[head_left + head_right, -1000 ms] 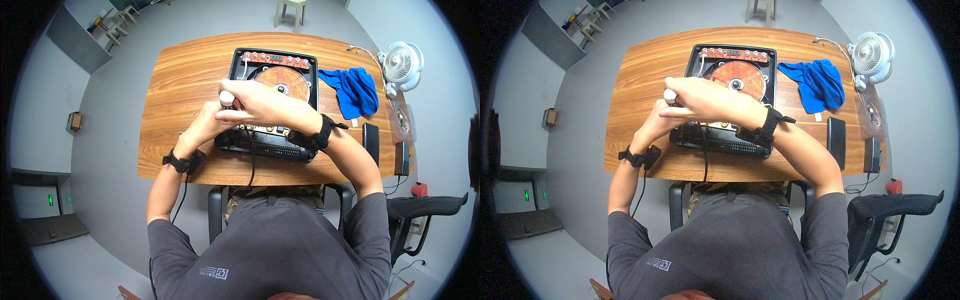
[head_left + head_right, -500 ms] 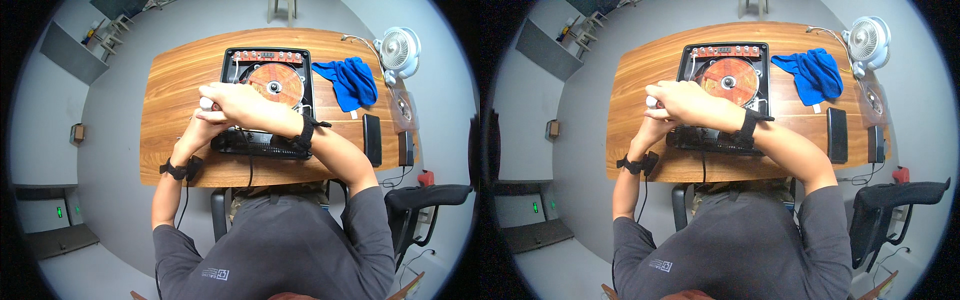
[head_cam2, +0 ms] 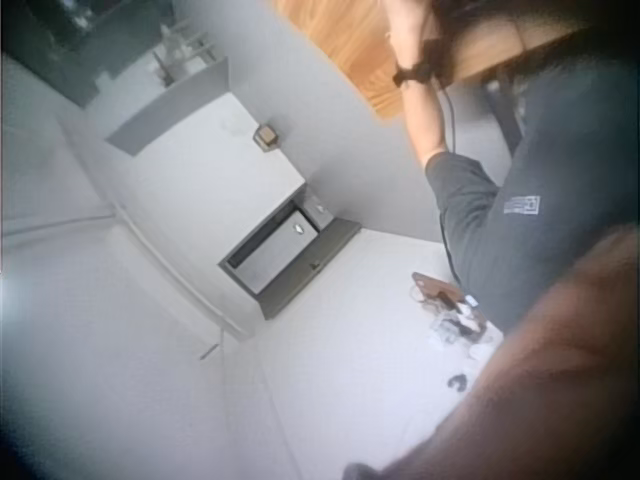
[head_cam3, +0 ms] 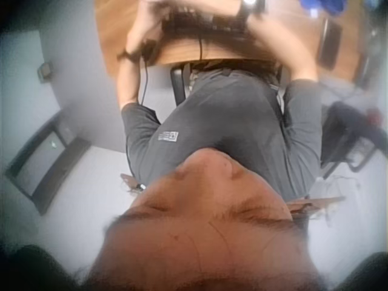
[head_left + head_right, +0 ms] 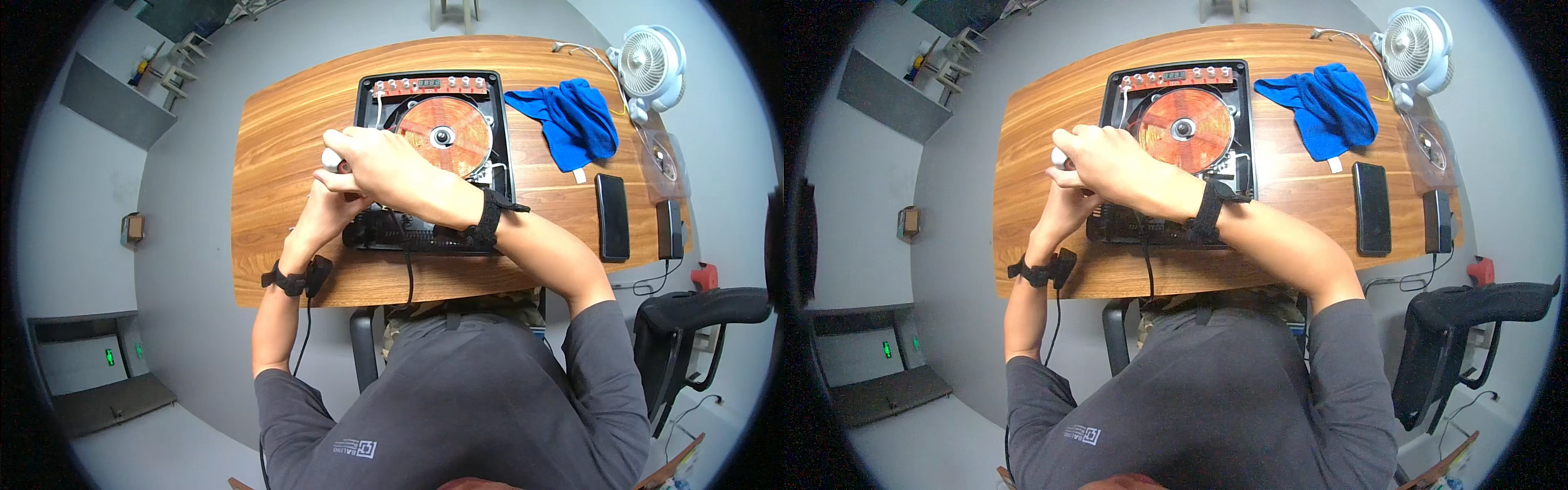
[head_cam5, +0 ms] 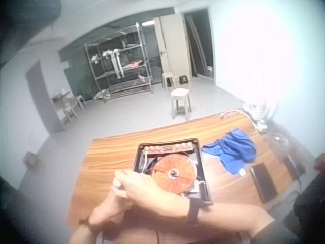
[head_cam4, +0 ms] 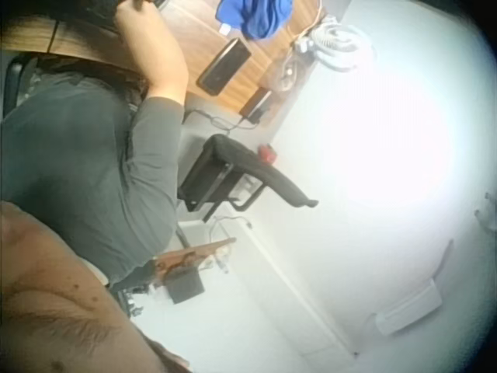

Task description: The person uses a screwdriver to remove screws from a disassembled electronic device on a wooden table. They remove the top cover, lift out a copper-colored disc, and continue unscrewing internal components.

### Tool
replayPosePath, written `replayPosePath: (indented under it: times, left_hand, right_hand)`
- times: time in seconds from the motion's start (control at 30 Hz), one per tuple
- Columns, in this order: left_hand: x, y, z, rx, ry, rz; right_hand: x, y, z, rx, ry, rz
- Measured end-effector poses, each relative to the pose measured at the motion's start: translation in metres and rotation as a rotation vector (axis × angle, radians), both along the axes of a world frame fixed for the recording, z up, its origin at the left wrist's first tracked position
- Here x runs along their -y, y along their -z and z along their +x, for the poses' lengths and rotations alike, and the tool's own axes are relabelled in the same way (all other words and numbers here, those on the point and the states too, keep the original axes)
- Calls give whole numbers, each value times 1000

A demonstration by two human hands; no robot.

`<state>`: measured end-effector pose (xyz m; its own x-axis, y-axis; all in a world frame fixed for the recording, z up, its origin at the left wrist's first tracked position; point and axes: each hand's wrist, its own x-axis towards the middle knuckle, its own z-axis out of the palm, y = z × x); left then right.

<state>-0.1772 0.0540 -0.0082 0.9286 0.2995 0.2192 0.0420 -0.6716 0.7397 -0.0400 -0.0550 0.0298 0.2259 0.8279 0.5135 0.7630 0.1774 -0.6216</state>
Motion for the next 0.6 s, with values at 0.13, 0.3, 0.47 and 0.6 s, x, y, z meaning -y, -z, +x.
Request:
replayPosePath:
  times: [0.13, 0.3, 0.47, 0.6]
  left_hand:
    - [-3, 5, 0, -58, -43, 32]
    - [-3, 6, 3, -10, -32, 31]
    - [-6, 8, 0, -35, -30, 139]
    - [-6, 14, 0, -153, -122, 193]
  right_hand:
    - [2, -4, 5, -26, -38, -19]
    - [4, -13, 10, -1, -66, -100]
    - [6, -18, 10, 48, -116, -137]
    - [11, -23, 6, 105, -105, -56]
